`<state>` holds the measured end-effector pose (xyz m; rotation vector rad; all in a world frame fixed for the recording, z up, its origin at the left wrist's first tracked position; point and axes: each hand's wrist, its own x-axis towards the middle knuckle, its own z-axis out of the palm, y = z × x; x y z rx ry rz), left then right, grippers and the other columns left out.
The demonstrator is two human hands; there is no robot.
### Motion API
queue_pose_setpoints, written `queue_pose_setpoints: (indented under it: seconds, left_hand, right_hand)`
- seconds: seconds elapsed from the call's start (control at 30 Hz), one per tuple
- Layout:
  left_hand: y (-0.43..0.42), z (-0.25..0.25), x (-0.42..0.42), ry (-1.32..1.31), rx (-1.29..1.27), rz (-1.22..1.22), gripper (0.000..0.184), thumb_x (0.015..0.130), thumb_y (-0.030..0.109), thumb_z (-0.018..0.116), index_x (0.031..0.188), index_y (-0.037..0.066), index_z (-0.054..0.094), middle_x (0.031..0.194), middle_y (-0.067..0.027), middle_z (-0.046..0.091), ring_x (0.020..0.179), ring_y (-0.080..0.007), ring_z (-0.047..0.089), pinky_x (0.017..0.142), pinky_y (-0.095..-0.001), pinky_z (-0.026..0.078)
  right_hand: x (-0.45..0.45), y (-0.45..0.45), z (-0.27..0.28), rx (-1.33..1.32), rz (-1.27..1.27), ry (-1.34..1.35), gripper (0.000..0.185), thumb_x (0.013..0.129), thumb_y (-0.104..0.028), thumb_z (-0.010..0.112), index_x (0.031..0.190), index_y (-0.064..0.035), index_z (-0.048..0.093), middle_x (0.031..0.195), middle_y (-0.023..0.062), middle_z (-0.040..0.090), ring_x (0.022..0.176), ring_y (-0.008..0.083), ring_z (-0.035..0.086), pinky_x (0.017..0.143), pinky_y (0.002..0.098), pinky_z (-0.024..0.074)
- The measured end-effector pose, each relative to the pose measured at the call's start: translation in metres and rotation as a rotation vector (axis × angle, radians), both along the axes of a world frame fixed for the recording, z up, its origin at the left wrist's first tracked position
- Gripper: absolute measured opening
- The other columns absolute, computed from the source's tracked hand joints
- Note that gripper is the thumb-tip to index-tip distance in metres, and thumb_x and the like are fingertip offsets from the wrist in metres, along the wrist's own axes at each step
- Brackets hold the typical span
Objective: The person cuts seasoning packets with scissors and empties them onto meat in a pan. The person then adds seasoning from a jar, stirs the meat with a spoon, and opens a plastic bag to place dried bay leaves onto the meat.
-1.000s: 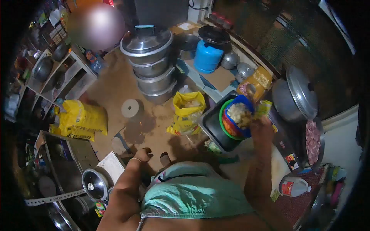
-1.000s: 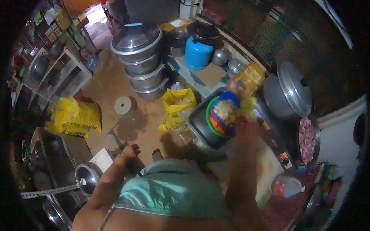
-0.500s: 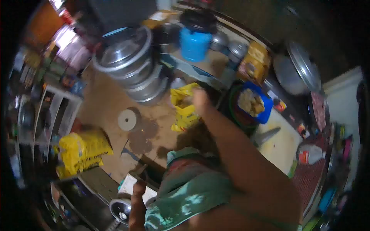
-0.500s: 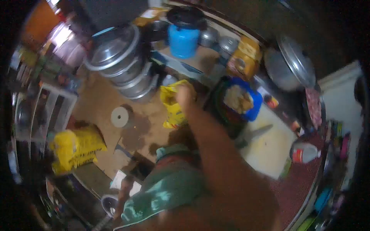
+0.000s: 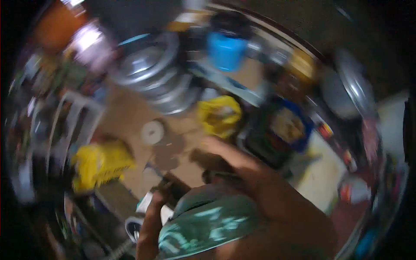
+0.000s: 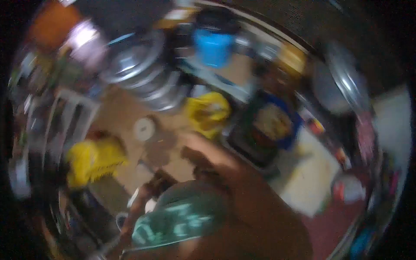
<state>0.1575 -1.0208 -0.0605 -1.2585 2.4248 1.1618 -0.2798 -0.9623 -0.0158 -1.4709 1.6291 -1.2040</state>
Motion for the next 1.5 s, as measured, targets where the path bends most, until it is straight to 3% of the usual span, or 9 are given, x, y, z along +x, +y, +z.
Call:
queue_pose_setpoints:
  seconds: [0.07, 0.1, 0.43, 0.63, 0.8, 0.93, 1.03, 1.17, 1.5]
  left_hand:
    - [-0.005, -0.017, -0.012, 0.240, -0.095, 0.115, 0.034, 0.088, 0.032, 0.060, 0.110, 0.006, 0.066, 0.105, -0.0241, 0.064, 0.097, -0.0383, 0.063, 0.083, -0.0461, 0.050]
    - [-0.003, 0.058, -0.061, -0.085, -0.073, 0.119, 0.036, 0.085, 0.031, 0.064, 0.109, 0.005, 0.066, 0.102, -0.0220, 0.066, 0.098, -0.0382, 0.063, 0.084, -0.0457, 0.051]
    - [0.116, 0.175, -0.049, 0.093, -0.188, 0.564, 0.029, 0.084, 0.019, 0.067, 0.110, 0.008, 0.063, 0.107, -0.0175, 0.062, 0.104, -0.0364, 0.059, 0.093, -0.0447, 0.046]
    - [0.230, 0.203, 0.079, 0.076, -0.713, 1.218, 0.021, 0.079, 0.015, 0.068, 0.097, 0.005, 0.066, 0.097, -0.0189, 0.063, 0.094, -0.0389, 0.061, 0.085, -0.0456, 0.049]
    - [0.336, 0.234, 0.210, -0.318, -1.130, 1.674, 0.018, 0.077, 0.012, 0.062, 0.095, 0.007, 0.066, 0.100, -0.0174, 0.062, 0.097, -0.0370, 0.059, 0.089, -0.0472, 0.046]
    - [0.441, 0.300, 0.294, -0.890, -1.352, 1.869, 0.030, 0.080, 0.016, 0.061, 0.108, 0.004, 0.062, 0.114, -0.0152, 0.060, 0.106, -0.0359, 0.054, 0.092, -0.0529, 0.042]
    - [0.503, 0.333, 0.336, -1.290, -1.046, 2.015, 0.030, 0.085, 0.017, 0.057, 0.113, 0.005, 0.062, 0.120, -0.0129, 0.059, 0.110, -0.0335, 0.054, 0.091, -0.0505, 0.043]
    - [0.546, 0.335, 0.360, -1.233, -0.836, 1.875, 0.017, 0.086, 0.010, 0.054, 0.096, 0.007, 0.067, 0.102, -0.0087, 0.064, 0.100, -0.0300, 0.058, 0.081, -0.0458, 0.047]
    - [0.571, 0.383, 0.311, -0.977, -1.359, 1.613, 0.024, 0.065, -0.003, 0.058, 0.086, 0.005, 0.068, 0.086, -0.0132, 0.063, 0.086, -0.0354, 0.054, 0.078, -0.0466, 0.044]
  right_hand:
    - [-0.001, 0.010, -0.034, 0.310, 0.235, -0.141, 0.023, 0.092, -0.022, 0.062, 0.103, -0.0020, 0.067, 0.094, 0.0100, 0.069, 0.086, 0.0187, 0.063, 0.081, 0.0336, 0.0507]
    - [-0.005, 0.014, -0.001, 0.428, 0.233, 0.032, 0.021, 0.092, -0.018, 0.063, 0.103, -0.0008, 0.067, 0.090, 0.0065, 0.069, 0.085, 0.0139, 0.061, 0.079, 0.0325, 0.0505]
    - [-0.014, 0.015, -0.035, 0.955, 0.613, 0.250, 0.006, 0.085, -0.007, 0.063, 0.080, -0.0040, 0.064, 0.064, 0.0046, 0.058, 0.051, 0.0171, 0.053, 0.047, 0.0340, 0.0415]
    - [0.025, 0.028, -0.003, 0.538, 0.704, 0.498, 0.018, 0.083, -0.013, 0.066, 0.074, 0.0027, 0.066, 0.063, 0.0111, 0.063, 0.056, 0.0211, 0.059, 0.052, 0.0381, 0.0465]
    - [0.021, -0.025, -0.172, -0.261, 1.368, 1.238, 0.026, 0.084, -0.021, 0.060, 0.092, 0.0027, 0.067, 0.090, 0.0220, 0.068, 0.075, 0.0354, 0.066, 0.066, 0.0461, 0.0523]
    - [0.065, -0.008, -0.166, -0.106, 1.160, 1.040, 0.026, 0.083, -0.021, 0.061, 0.095, 0.0010, 0.067, 0.091, 0.0225, 0.068, 0.077, 0.0368, 0.066, 0.070, 0.0470, 0.0522]
    - [0.225, 0.083, 0.072, 0.746, 0.957, 0.664, 0.027, 0.084, -0.023, 0.062, 0.096, 0.0007, 0.067, 0.090, 0.0223, 0.068, 0.081, 0.0375, 0.066, 0.072, 0.0472, 0.0510]
    - [0.271, 0.070, -0.031, 0.510, 1.099, 0.614, 0.026, 0.082, -0.016, 0.073, 0.096, 0.0049, 0.069, 0.078, 0.0088, 0.068, 0.067, 0.0152, 0.060, 0.061, 0.0303, 0.0487]
    - [0.402, 0.155, 0.163, -0.056, 1.264, 0.529, 0.033, 0.079, -0.019, 0.073, 0.108, -0.0040, 0.068, 0.106, 0.0172, 0.066, 0.098, 0.0354, 0.062, 0.088, 0.0426, 0.0499]
